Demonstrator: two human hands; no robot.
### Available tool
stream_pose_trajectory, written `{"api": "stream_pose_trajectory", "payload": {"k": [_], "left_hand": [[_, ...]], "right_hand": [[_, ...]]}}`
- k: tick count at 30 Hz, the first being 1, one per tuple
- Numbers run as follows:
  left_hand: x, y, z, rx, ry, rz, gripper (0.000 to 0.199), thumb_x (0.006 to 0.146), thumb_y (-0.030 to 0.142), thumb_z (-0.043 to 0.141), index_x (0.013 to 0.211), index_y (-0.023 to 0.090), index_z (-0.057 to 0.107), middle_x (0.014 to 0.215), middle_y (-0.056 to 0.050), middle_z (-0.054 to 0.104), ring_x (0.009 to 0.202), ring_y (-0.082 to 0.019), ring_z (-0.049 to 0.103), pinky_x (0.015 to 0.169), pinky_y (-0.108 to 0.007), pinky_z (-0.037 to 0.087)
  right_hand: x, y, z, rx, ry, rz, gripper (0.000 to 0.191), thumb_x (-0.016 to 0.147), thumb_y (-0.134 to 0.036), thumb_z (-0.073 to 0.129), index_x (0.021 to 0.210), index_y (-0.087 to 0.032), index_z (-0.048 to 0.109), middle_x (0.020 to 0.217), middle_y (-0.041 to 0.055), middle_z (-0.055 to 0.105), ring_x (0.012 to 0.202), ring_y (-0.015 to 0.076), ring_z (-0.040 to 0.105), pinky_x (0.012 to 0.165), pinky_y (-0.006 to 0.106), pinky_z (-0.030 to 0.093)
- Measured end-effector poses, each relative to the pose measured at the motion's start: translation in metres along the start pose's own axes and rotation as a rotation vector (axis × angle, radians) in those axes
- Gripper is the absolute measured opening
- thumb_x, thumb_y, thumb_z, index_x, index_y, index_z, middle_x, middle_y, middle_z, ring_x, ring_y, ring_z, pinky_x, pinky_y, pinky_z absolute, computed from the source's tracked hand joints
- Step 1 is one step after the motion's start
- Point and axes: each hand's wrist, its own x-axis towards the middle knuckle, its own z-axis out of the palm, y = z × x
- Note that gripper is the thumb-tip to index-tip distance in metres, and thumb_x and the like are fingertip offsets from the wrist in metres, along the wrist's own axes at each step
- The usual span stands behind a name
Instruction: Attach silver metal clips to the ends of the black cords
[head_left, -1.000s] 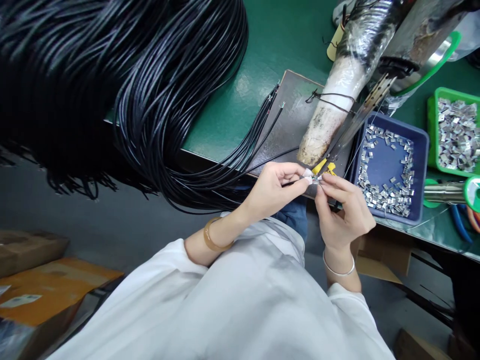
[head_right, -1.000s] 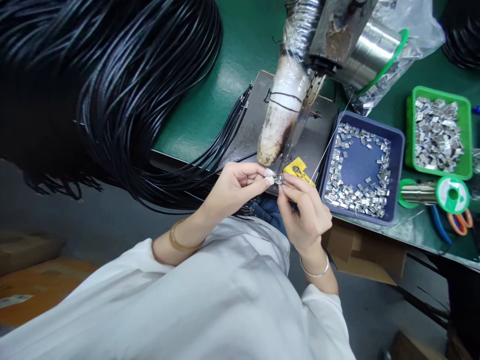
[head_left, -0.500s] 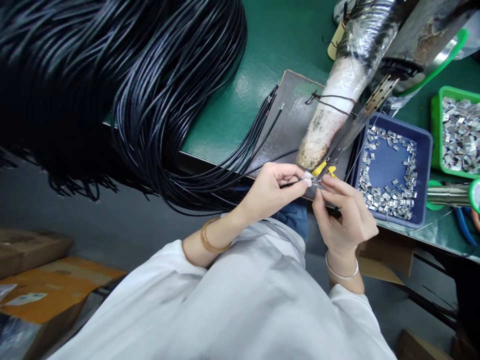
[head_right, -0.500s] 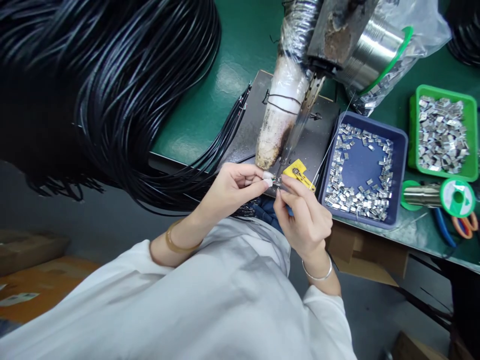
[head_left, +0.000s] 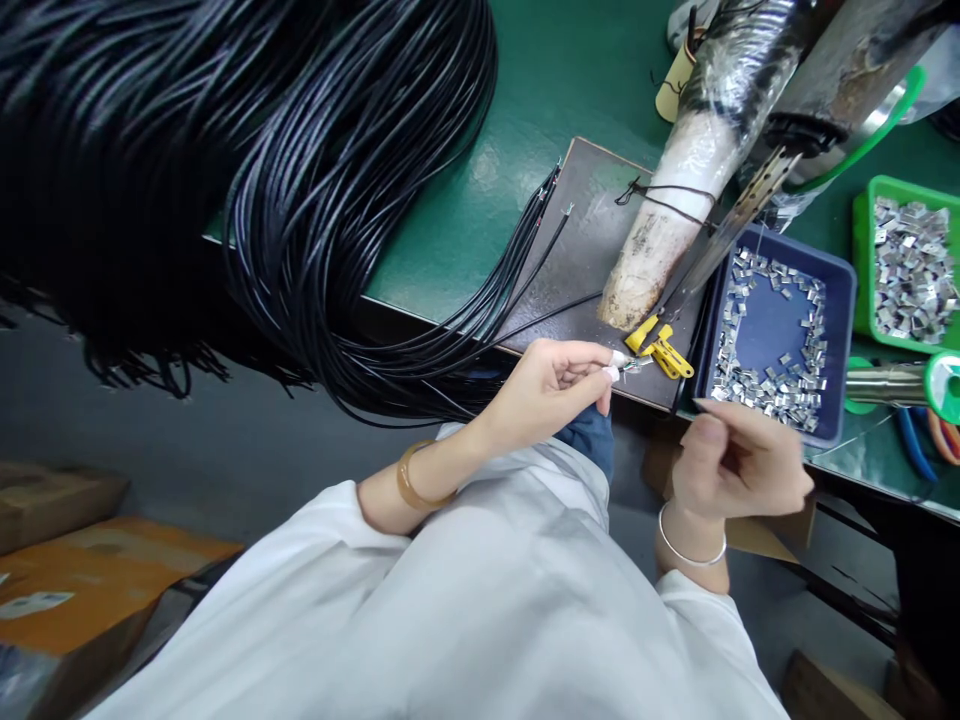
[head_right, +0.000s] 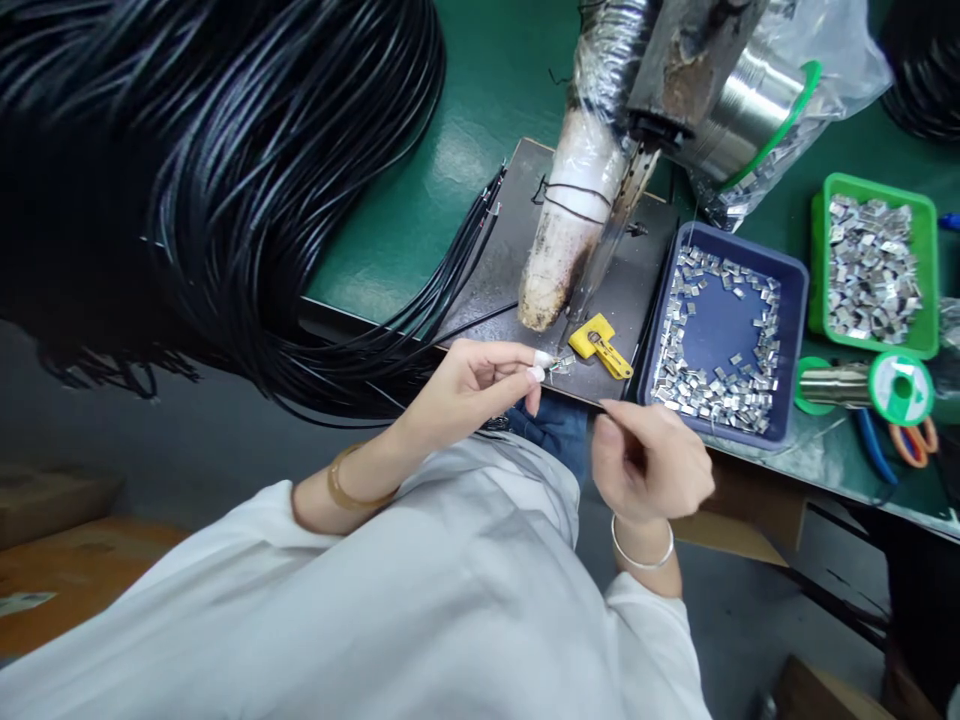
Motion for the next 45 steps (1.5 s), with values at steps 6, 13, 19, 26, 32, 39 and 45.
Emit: {"api": "stream_pose_trajectory", "payload": {"k": [6, 13, 19, 26, 32, 39, 45], "left_hand": [[-0.002, -0.005, 0.001, 0.022, -0.006, 0.045, 0.017, 0.09, 0.017, 0.058, 0.09, 0.008, 0.071, 0.064, -0.002, 0.066, 0.057, -0.009, 0.06, 0.06, -0.019, 0.05], [-0.005, -0.016, 0.0, 0.503, 0.107, 0.605, 0.02, 0.091, 0.009, 0.06, 0.102, 0.01, 0.076, 0.086, -0.008, 0.077, 0.07, -0.01, 0.066, 0.066, -0.019, 0.05], [-0.004, -0.016, 0.005, 0.332, 0.202, 0.509, 0.011, 0.087, 0.015, 0.069, 0.091, 0.01, 0.077, 0.074, -0.004, 0.074, 0.052, -0.005, 0.052, 0.049, -0.016, 0.04], [0.005, -0.006, 0.005, 0.035, 0.149, 0.154, 0.011, 0.082, 0.02, 0.07, 0.079, 0.01, 0.073, 0.069, -0.002, 0.068, 0.059, -0.007, 0.056, 0.057, -0.018, 0.044], [0.01, -0.005, 0.006, 0.002, 0.152, 0.112, 0.011, 0.079, 0.021, 0.071, 0.077, 0.01, 0.071, 0.064, 0.0, 0.063, 0.056, -0.006, 0.052, 0.056, -0.018, 0.043], [0.014, -0.003, 0.006, 0.001, 0.178, 0.114, 0.01, 0.078, 0.022, 0.073, 0.079, 0.012, 0.072, 0.064, 0.0, 0.062, 0.056, -0.007, 0.052, 0.055, -0.019, 0.044], [0.012, -0.003, 0.003, -0.005, 0.131, 0.125, 0.009, 0.078, 0.019, 0.074, 0.079, 0.01, 0.072, 0.059, 0.003, 0.055, 0.052, -0.003, 0.041, 0.049, -0.017, 0.032]], "right_hand": [[0.002, -0.007, 0.014, -0.102, -0.263, -0.122, 0.007, 0.088, -0.021, 0.07, 0.094, -0.022, 0.068, 0.054, -0.0089, 0.05, 0.048, 0.0059, 0.042, 0.054, 0.023, 0.036], [0.006, -0.012, 0.013, 0.014, -0.257, 0.022, 0.006, 0.087, -0.018, 0.069, 0.086, -0.022, 0.067, 0.054, -0.0092, 0.049, 0.046, 0.0046, 0.044, 0.05, 0.021, 0.036], [0.007, -0.01, 0.009, 0.331, 0.08, 0.205, 0.015, 0.091, -0.02, 0.065, 0.106, -0.023, 0.067, 0.065, -0.0063, 0.059, 0.046, 0.0064, 0.054, 0.042, 0.02, 0.039], [0.002, -0.007, 0.024, 0.193, 0.086, 0.027, 0.025, 0.085, -0.006, 0.068, 0.103, -0.022, 0.064, 0.094, 0.0003, 0.076, 0.082, 0.0174, 0.076, 0.071, 0.03, 0.065], [0.003, -0.006, 0.029, 0.11, -0.001, -0.028, 0.018, 0.081, -0.007, 0.073, 0.09, -0.02, 0.064, 0.1, 0.0034, 0.075, 0.089, 0.0162, 0.074, 0.08, 0.031, 0.064], [0.007, -0.007, 0.033, 0.147, 0.03, 0.001, 0.018, 0.081, -0.009, 0.073, 0.089, -0.021, 0.062, 0.1, 0.0024, 0.074, 0.089, 0.0174, 0.074, 0.078, 0.034, 0.065], [0.005, -0.008, 0.032, 0.207, 0.014, 0.006, 0.018, 0.08, -0.008, 0.073, 0.088, -0.02, 0.062, 0.102, 0.0031, 0.074, 0.088, 0.0165, 0.074, 0.073, 0.031, 0.066]]}}
